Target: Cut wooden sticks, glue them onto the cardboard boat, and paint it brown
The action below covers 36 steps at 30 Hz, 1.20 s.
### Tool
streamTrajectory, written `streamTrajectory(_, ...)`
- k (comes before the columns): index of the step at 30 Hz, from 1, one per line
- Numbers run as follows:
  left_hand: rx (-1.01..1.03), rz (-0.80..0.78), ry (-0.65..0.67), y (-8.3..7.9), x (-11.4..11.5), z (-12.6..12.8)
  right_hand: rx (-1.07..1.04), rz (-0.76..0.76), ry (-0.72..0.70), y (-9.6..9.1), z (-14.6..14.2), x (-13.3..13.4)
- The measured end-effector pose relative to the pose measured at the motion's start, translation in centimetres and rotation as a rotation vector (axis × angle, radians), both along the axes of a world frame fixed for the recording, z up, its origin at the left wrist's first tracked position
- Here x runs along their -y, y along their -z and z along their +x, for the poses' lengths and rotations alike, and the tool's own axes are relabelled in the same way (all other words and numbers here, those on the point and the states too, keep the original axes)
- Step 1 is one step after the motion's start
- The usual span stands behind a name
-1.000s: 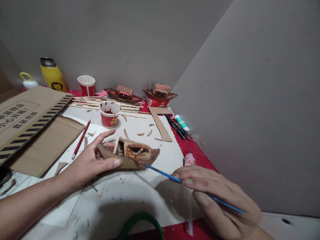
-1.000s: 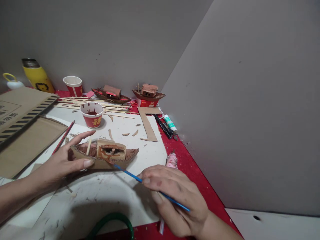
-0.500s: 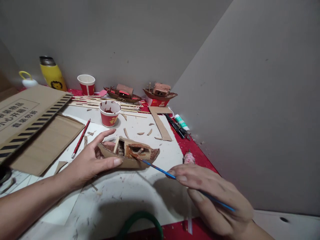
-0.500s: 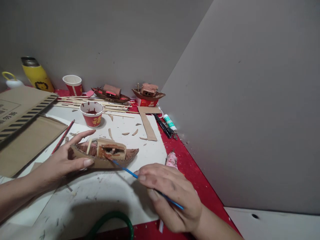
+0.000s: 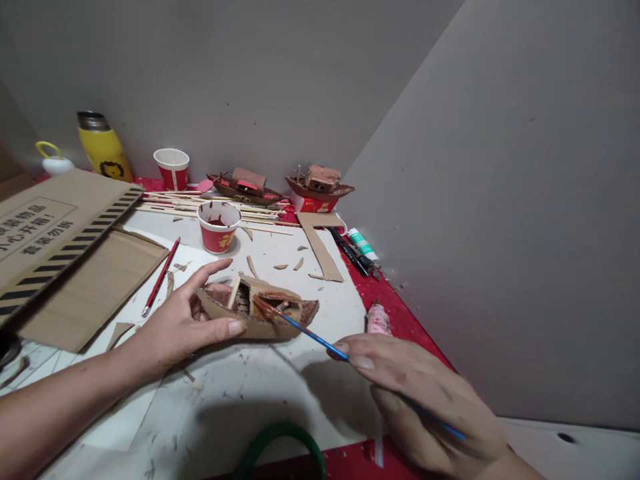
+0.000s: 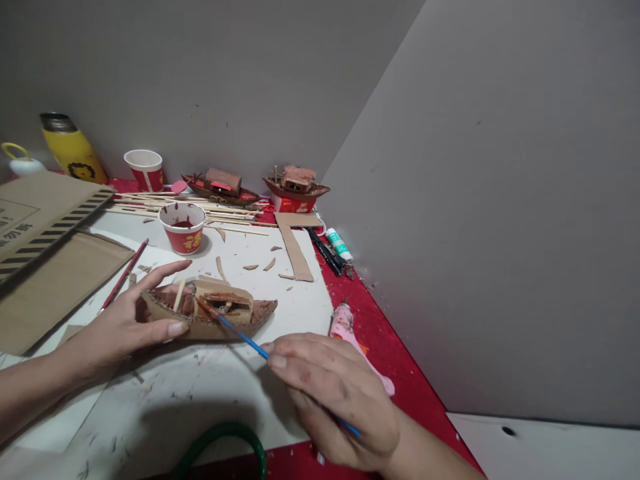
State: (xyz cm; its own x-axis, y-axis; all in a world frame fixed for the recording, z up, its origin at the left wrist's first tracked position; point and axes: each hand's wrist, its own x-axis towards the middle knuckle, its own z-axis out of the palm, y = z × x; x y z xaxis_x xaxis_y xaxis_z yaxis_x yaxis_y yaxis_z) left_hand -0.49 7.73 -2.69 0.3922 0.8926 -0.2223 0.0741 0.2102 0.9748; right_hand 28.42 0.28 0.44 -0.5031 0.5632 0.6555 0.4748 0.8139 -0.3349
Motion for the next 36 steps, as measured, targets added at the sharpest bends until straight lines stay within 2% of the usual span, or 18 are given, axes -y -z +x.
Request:
streamTrajectory(10, -0.031, 0.036, -0.034, -0.1, 0.2, 0.1, 0.017, 0.013, -0.060, -0.3, -0.5, -0.3)
streamTrajectory(15, 0.002, 0.015, -0.029, -0.2, 0.0, 0.1, 0.028, -0.028, -0.035, -0.4, -0.3, -0.1)
streamTrajectory(18, 0.004, 0.010, -0.023, -0.2, -0.1, 0.1, 0.015, 0.026, -0.066, -0.3, 0.0, -0.1)
streamTrajectory(23, -0.027, 0.037, -0.023, -0.1, 0.1, 0.0, 0.047, 0.009, 0.025, -0.5, 0.0, 0.2)
streamTrajectory(29, 0.005, 0.009, -0.030, -0.1, 0.1, 0.0, 0.033, 0.027, -0.006, -0.5, 0.2, -0.1)
streamTrajectory(36, 0.005, 0.004, -0.041, -0.1, -0.1, -0.2, -0.025, 0.089, 0.033, -0.3, 1.0, -0.1)
